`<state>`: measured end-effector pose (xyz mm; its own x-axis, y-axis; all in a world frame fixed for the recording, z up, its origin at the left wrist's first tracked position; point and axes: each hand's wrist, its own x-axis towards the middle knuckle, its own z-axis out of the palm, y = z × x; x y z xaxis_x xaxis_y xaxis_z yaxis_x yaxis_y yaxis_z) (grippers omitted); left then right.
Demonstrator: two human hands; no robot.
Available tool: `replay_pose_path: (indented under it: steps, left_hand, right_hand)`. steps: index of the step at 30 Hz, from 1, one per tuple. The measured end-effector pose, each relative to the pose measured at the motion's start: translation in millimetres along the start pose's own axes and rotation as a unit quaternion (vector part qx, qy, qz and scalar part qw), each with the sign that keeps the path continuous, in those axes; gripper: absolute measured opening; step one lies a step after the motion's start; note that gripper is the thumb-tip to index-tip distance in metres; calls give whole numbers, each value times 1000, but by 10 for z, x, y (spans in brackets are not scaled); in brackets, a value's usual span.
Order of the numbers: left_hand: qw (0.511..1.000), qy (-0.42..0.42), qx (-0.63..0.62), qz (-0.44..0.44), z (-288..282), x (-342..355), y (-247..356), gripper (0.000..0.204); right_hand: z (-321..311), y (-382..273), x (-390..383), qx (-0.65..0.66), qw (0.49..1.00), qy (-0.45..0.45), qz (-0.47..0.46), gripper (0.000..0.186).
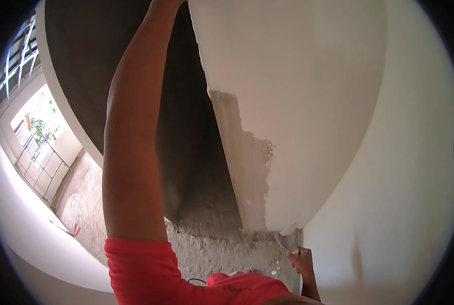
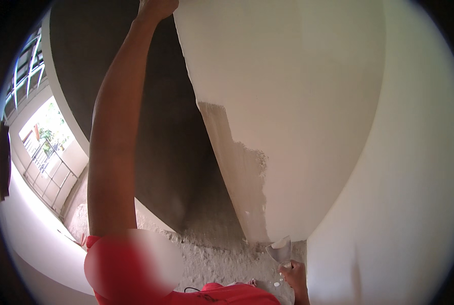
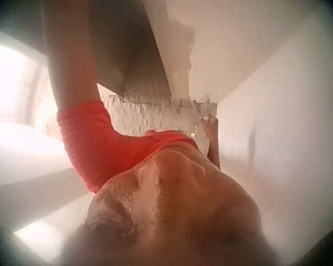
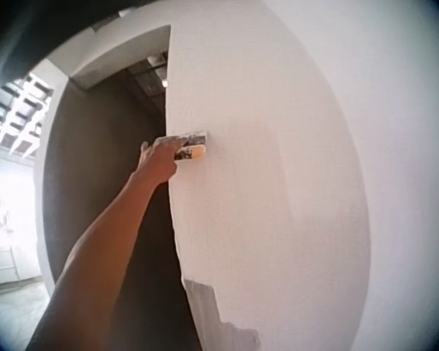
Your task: The person applies plaster to a wall using a trowel and a smaller scraper. They repeatedly scoop plaster from a board and spread it onto the wall surface, smoothing it with the trowel. The person occasionally pauses to reload the trowel from the board.
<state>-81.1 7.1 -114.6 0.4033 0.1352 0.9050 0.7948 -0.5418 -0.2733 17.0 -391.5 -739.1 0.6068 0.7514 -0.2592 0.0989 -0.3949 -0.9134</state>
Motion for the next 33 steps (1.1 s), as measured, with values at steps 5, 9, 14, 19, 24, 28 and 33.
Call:
replay_pose_path:
  steps: [5, 9, 14, 19, 24, 28, 33]
  left_hand:
    - [996, 55, 57, 45, 642, -954, 154, 68]
    - [998, 45, -25, 49, 1159, -2112, 564, 63]
    - [992, -84, -95, 27, 1368, -3621, 875, 64]
    - [989, -104, -102, 34, 772, -3292, 867, 64]
    - [991, 108, 45, 60, 410, -1147, 422, 69]
    - [994, 88, 60, -1, 106, 163, 350, 64]
    - [999, 15, 0, -32, 129, 336, 475, 59]
  right_hand:
    - [-147, 33, 97, -22, 1000, 15, -5, 19]
    - [-264, 25, 201, -27, 999, 15, 13, 24]
    - [-308, -48, 181, -46, 999, 21, -1, 17]
    - [-365, 78, 201, -44, 999, 29, 12, 19]
    - [-263, 110, 235, -42, 999, 25, -6, 25]
    - [-246, 286, 239, -33, 998, 43, -39, 23]
    - [-357, 204, 152, -22, 998, 50, 7, 20]
